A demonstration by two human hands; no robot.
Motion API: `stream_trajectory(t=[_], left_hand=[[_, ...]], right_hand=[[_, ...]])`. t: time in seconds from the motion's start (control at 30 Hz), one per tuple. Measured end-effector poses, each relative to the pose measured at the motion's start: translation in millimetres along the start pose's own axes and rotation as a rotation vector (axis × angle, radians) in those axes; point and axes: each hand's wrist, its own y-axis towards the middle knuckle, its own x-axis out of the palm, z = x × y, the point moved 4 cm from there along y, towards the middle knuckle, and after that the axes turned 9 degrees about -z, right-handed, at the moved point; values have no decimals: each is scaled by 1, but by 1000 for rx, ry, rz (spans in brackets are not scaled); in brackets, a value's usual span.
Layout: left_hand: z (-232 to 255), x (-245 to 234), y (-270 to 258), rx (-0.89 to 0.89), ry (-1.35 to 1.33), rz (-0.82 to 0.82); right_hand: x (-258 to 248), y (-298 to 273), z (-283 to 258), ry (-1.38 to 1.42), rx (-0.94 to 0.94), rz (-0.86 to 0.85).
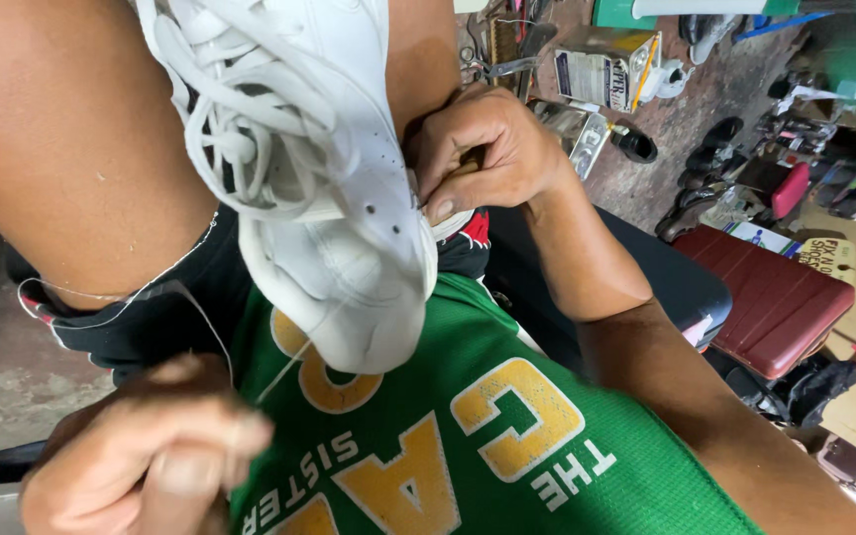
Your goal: The person stitches the upper of a white sneaker using a needle and thread, then trims the thread with scissors. They apply glue to the stitched area and press it with a small tool to secure the repair.
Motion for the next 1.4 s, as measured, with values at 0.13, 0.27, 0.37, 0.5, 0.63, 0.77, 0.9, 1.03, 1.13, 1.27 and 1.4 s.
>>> stream_trajectory(t=[0.13,0.27,0.37,0.5,0.63,0.77,0.9,1.03,1.13,1.27,1.4], left_hand=[[3,28,-9,-281,456,378],[-14,28,3,-172,843,250],[-36,18,17,-252,1041,150],[-53,8,30,-329,961,51],[-62,5,31,-324,696,28],[-71,1,34,-383,591,11],[-73,0,35,-449,613,16],[-72,-2,40,-479,595,17],[-74,-2,42,-504,663,-14],[-70,0,38,-474,796,-52],[-67,1,38,-513,798,-49]], right_hand=[[2,12,-12,-150,34,-2],[10,21,-21,-263,100,-15],[24,26,-28,-419,49,5],[41,25,-36,-680,41,16],[47,28,-42,-809,56,39],[47,27,-46,-807,20,53],[51,23,-42,-861,-9,72],[51,24,-41,-910,-44,72],[52,30,-48,-925,0,41],[62,36,-71,-1059,160,61],[77,35,-76,-1213,240,106]])
